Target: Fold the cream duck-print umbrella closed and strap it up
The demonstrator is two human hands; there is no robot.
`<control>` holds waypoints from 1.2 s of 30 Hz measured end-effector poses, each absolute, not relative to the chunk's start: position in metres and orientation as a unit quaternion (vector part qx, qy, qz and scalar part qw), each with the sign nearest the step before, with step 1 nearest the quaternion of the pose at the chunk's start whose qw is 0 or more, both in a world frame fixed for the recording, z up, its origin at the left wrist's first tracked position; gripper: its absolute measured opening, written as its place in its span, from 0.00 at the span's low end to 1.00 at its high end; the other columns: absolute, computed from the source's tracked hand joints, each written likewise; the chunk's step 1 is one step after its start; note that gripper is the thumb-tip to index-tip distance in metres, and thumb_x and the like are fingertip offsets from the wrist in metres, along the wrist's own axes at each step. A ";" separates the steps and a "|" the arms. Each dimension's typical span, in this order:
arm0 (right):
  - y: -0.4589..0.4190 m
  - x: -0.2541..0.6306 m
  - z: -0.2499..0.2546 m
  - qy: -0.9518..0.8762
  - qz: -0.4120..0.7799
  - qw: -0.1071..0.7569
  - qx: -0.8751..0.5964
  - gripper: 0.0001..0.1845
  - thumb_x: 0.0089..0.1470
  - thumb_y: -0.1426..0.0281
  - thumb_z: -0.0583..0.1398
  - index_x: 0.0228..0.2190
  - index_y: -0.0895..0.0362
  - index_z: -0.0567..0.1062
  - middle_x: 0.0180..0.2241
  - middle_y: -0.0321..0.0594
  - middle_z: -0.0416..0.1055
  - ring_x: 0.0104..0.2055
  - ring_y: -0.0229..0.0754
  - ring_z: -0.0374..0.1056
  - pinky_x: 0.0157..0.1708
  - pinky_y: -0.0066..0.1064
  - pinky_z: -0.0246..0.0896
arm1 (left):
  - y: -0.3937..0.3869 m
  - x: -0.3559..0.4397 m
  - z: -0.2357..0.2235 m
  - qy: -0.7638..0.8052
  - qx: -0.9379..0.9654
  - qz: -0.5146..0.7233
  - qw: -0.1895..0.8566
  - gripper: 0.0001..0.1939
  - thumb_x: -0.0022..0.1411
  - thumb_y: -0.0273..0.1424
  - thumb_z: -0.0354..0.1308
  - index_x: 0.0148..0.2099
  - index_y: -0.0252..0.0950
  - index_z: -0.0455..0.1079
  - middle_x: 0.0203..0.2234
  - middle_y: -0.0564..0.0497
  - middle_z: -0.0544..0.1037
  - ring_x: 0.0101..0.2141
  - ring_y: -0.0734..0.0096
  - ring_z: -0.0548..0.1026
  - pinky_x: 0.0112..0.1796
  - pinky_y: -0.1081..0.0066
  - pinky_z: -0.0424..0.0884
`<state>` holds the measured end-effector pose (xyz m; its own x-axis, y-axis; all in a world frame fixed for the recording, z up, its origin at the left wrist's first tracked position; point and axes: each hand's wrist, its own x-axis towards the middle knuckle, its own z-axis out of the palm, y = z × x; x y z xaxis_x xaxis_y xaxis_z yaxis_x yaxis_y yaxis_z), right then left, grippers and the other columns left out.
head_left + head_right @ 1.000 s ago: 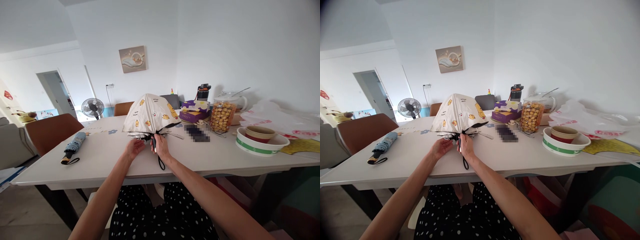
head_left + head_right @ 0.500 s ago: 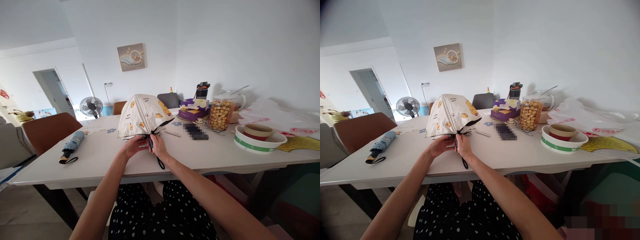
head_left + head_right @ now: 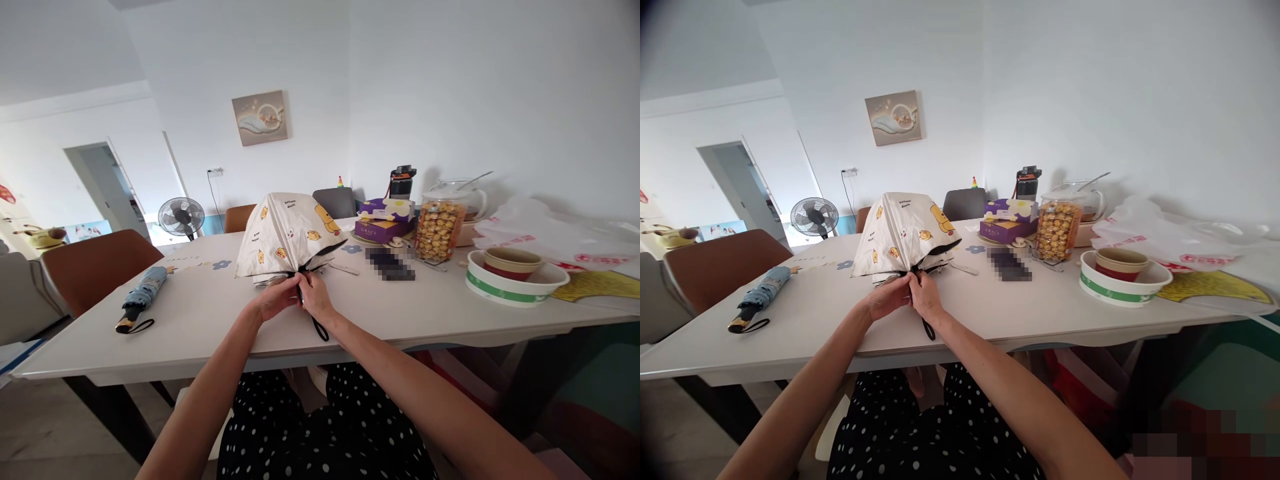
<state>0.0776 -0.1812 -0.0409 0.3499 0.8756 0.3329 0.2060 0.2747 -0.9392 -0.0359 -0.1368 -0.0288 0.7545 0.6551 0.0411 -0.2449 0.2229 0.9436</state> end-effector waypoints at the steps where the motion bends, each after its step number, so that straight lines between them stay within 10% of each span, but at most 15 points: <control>1: -0.182 0.077 -0.040 -0.505 0.269 0.621 -0.535 0.13 0.54 0.63 0.52 0.21 0.55 0.63 0.12 0.30 0.59 0.11 0.35 0.57 0.09 0.25 0.50 | -0.138 -0.033 -0.029 0.193 0.542 0.306 0.759 0.12 0.53 0.37 0.63 0.31 0.32 0.71 0.24 0.49 0.72 0.26 0.70 0.71 0.27 0.72 0.66; 8: -0.180 0.078 -0.043 -0.511 0.310 0.628 -0.498 0.14 0.54 0.61 0.53 0.21 0.55 0.63 0.09 0.30 0.58 0.09 0.35 0.55 0.08 0.25 0.49 | -0.136 -0.019 -0.035 0.227 0.491 0.379 0.751 0.19 0.53 0.46 0.58 0.28 0.34 0.68 0.16 0.53 0.68 0.18 0.73 0.66 0.19 0.72 0.61; 36: -0.184 0.078 -0.037 -0.452 0.409 0.668 -0.427 0.16 0.51 0.60 0.54 0.19 0.57 0.65 0.15 0.34 0.64 0.10 0.35 0.58 0.06 0.26 0.50 | -0.137 -0.034 -0.023 0.156 0.306 0.518 0.783 0.09 0.49 0.22 0.49 0.20 0.34 0.65 0.17 0.50 0.72 0.26 0.69 0.74 0.38 0.65 0.71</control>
<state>0.0778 -0.1839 -0.0366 0.2561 0.9326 0.2545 -0.1603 0.3006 -0.9402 -0.0338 -0.1373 -0.0233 0.4147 0.9071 0.0724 -0.7155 0.2759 0.6418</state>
